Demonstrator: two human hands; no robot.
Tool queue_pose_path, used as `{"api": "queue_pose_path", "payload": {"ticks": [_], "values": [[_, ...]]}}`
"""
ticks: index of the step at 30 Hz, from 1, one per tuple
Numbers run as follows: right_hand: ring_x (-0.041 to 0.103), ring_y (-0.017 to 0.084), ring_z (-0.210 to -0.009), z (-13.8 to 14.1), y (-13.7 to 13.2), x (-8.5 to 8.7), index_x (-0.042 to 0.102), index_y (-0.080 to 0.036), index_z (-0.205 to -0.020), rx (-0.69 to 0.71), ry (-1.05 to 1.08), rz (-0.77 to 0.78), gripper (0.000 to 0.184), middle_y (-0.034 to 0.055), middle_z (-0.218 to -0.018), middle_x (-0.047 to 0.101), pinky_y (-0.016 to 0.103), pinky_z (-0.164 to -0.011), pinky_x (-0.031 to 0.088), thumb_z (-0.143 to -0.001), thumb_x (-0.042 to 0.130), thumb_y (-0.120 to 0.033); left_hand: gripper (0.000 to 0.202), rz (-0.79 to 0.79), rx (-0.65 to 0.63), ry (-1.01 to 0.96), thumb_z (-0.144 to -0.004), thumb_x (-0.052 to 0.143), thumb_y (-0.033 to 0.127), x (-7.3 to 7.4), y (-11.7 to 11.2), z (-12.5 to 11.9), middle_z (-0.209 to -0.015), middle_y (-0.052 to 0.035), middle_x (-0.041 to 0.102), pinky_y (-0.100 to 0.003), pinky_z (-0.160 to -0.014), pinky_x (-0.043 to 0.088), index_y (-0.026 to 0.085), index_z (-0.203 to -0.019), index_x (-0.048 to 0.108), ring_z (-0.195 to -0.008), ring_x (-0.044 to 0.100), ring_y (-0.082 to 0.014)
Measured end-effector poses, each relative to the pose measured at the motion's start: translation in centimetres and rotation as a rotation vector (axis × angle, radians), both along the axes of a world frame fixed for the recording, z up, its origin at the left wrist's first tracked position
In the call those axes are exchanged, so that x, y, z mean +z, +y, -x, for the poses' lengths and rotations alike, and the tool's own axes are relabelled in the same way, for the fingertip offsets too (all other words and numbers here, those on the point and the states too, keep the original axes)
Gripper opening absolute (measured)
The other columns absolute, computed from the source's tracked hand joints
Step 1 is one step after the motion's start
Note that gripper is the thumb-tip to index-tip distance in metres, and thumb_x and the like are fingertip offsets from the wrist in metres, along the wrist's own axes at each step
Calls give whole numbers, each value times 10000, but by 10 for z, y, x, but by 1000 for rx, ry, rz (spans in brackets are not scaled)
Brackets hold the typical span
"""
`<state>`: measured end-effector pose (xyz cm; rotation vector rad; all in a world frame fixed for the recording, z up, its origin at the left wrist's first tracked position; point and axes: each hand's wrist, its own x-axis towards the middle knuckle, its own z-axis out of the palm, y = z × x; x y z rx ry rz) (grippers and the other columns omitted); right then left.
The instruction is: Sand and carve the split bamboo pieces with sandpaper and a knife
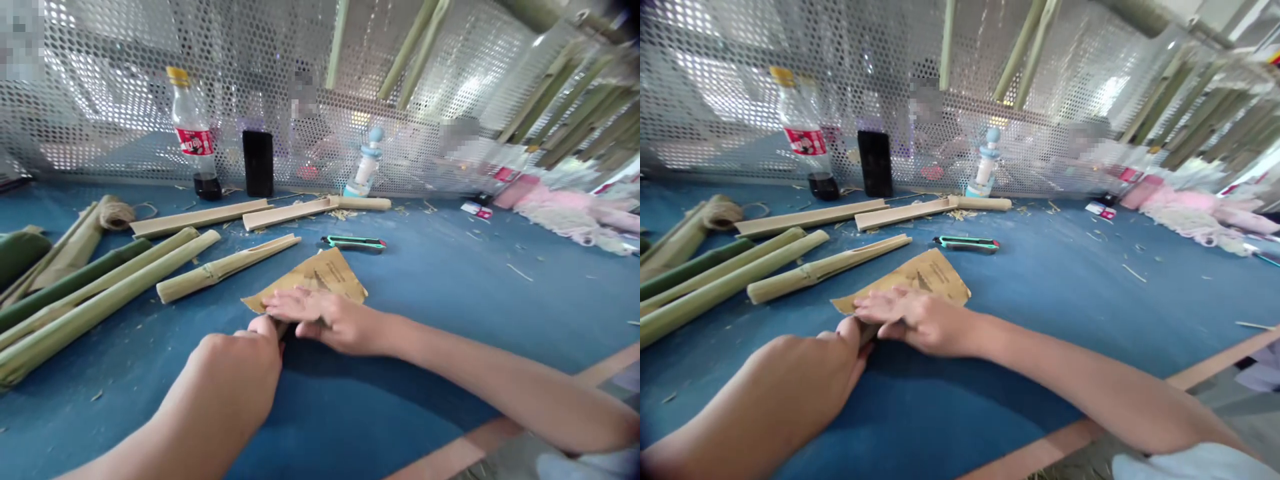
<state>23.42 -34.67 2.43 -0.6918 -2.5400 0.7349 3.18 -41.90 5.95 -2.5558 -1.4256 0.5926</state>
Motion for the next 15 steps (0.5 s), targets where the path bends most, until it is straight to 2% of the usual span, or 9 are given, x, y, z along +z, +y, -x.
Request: {"api": "queue_pose_path", "payload": {"ticks": [4, 5, 6, 10, 11, 12, 15], "values": [[441, 238, -1354, -15, 23, 0, 565, -183, -1352, -469, -20, -19, 428, 101, -1430, 514, 446, -1164, 298, -976, 464, -361, 338, -129, 35, 23, -995, 283, 201, -3, -6, -3, -594, -71, 560, -286, -455, 395, 96, -948, 600, -530, 649, -264], [443, 250, -1352, -16, 23, 0, 578, -171, -1337, -516, -16, -24, 430, 116, -1431, 510, 460, -1160, 301, -972, 468, -369, 328, -124, 21, 31, -993, 292, 197, -4, -7, -3, -587, -61, 548, -276, -441, 372, 97, -947, 601, -517, 641, -256], [439, 250, -1355, -14, 21, -1, 578, -172, -1337, -493, -7, -16, 432, 116, -1433, 507, 461, -1162, 296, -973, 464, -373, 311, -109, -11, 37, -984, 307, 180, -6, -7, -2, -607, -60, 548, -266, -426, 347, 103, -941, 606, -513, 635, -246], [468, 186, -1333, 0, 5, -1, 564, -230, -1352, -117, 19, 72, 409, 41, -1378, 574, 398, -1177, 281, -989, 441, -373, 258, -156, -109, 39, -945, 360, 115, -11, -7, 2, -686, -59, 544, -257, -412, 299, 119, -917, 616, -516, 614, -215], [468, 187, -1332, 1, 7, -1, 572, -231, -1344, -109, 12, 77, 406, 37, -1364, 587, 399, -1177, 280, -984, 453, -376, 258, -170, -112, 37, -949, 359, 124, -11, -7, 3, -676, -56, 536, -259, -413, 296, 120, -906, 614, -510, 608, -213], [469, 197, -1331, 0, 12, -1, 582, -226, -1332, -163, -1, 69, 405, 43, -1353, 596, 410, -1173, 287, -976, 467, -381, 269, -179, -105, 36, -960, 350, 142, -10, -7, 4, -654, -49, 522, -262, -414, 292, 120, -897, 611, -500, 602, -212], [426, 264, -1362, -2, 31, -1, 589, -182, -1323, -400, -10, 27, 430, 102, -1351, 590, 492, -1155, 285, -963, 479, -390, 321, -175, -71, 27, -984, 315, 182, -5, -4, 3, -588, -26, 480, -271, -413, 273, 114, -874, 609, -482, 595, -217]]}}
